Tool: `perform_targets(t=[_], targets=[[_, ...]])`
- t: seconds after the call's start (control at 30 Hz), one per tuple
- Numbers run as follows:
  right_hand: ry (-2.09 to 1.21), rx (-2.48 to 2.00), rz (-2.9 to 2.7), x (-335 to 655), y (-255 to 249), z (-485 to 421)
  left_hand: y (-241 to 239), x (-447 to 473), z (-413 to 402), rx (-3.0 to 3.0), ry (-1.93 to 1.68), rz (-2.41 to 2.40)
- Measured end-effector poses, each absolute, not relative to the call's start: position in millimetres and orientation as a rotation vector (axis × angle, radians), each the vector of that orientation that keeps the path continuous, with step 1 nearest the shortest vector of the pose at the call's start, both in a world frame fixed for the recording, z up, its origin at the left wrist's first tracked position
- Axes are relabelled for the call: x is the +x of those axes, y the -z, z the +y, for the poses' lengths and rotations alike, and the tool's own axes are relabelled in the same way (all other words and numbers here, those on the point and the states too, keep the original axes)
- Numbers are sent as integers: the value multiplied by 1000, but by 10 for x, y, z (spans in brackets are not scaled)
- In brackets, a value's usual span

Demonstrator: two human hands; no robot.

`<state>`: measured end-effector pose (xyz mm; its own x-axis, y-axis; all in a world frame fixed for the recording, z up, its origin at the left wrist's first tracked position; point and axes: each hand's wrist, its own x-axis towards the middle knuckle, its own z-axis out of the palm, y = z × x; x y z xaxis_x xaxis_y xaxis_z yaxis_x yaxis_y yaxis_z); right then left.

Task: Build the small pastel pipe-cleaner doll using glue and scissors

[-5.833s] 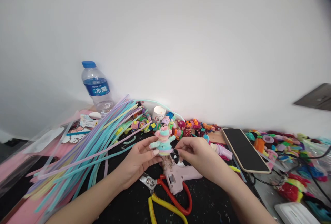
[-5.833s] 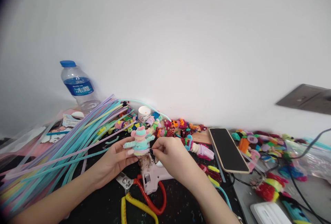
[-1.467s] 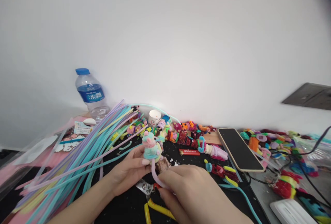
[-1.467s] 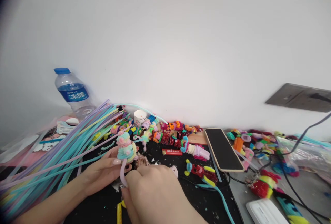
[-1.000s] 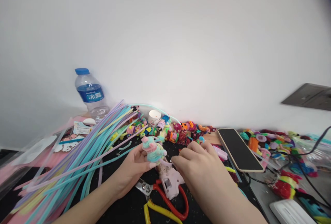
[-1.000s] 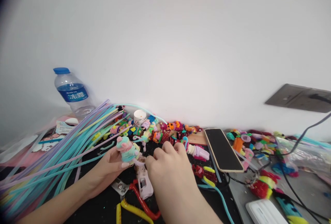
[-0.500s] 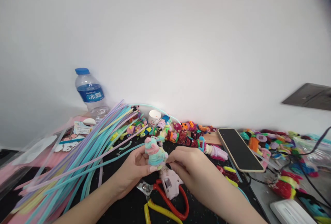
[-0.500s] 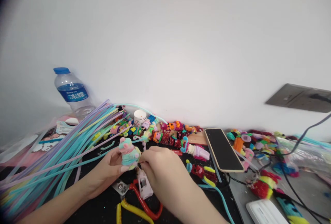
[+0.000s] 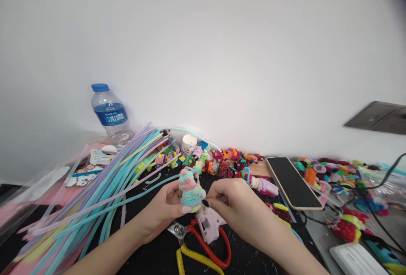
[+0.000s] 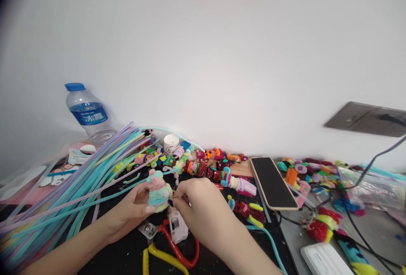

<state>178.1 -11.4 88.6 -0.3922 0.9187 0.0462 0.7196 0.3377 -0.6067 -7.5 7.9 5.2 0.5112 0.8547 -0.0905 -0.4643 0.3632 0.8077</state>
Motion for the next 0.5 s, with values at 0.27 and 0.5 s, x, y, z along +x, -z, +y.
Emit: perform_targets(t=[0.27, 0.5], targets=[[-734, -1480, -2186, 1775, -856, -122, -49, -72, 69, 815, -923, 573], [-760, -1498, -2208, 1772, -882, -134, -25, -79, 65, 857, -888, 538]])
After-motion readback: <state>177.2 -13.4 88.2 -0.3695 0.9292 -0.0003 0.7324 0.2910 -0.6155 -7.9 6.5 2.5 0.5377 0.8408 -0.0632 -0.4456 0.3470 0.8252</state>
